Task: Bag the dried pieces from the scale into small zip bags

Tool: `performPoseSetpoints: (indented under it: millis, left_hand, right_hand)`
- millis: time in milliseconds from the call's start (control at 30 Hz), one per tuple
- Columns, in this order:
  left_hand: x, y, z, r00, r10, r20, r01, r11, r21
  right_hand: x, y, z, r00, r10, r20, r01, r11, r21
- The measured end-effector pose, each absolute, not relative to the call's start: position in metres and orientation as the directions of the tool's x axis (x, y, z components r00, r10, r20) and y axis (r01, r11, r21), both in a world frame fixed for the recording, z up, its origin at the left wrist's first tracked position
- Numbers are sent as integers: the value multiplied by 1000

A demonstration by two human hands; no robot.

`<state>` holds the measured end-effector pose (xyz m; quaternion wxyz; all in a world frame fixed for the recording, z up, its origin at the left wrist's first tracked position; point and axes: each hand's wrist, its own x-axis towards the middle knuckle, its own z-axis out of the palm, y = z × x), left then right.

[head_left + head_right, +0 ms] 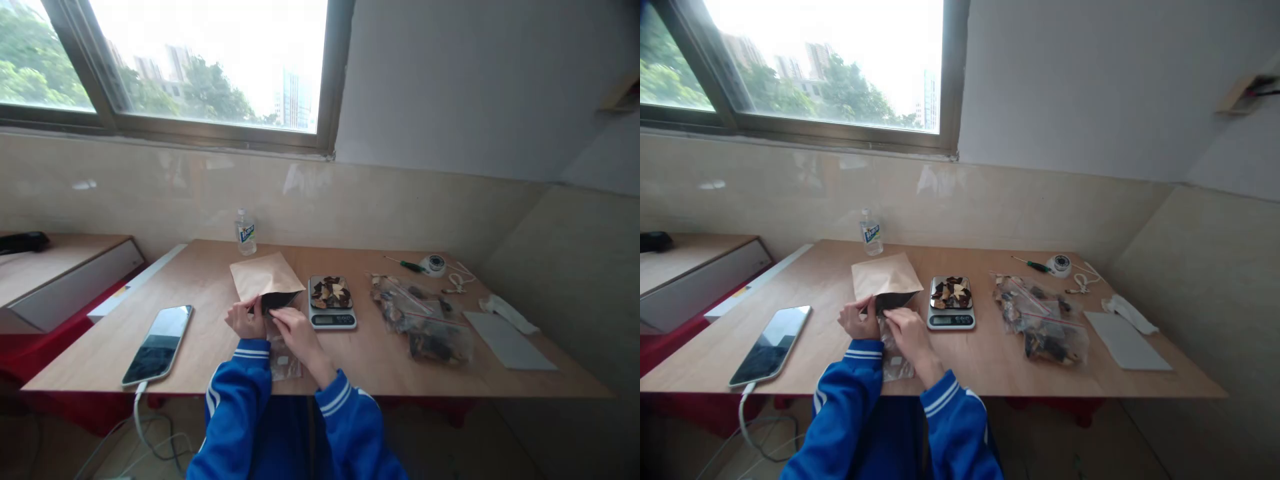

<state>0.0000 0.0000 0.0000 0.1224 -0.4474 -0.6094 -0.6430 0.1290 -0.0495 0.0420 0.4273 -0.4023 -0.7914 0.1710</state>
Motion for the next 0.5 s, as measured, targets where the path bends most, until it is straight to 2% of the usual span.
performPoseSetpoints:
  millis: [100,200,333,500]
  left_hand:
    - [1,-1,1,-590,381,712,693,-213,689]
    - [1,-1,1,-589,377,715,694,-217,687]
    - [1,-1,1,-581,376,722,698,-225,680]
    - [0,-2,1,-567,381,731,701,-244,671]
  right_hand:
    - [163,-68,40,-143,824,548,392,555,-734]
    - [199,-71,38,19,839,545,418,488,-766]
    - [238,-58,33,102,775,624,611,446,-654]
    - [263,-42,25,82,714,695,821,347,-454]
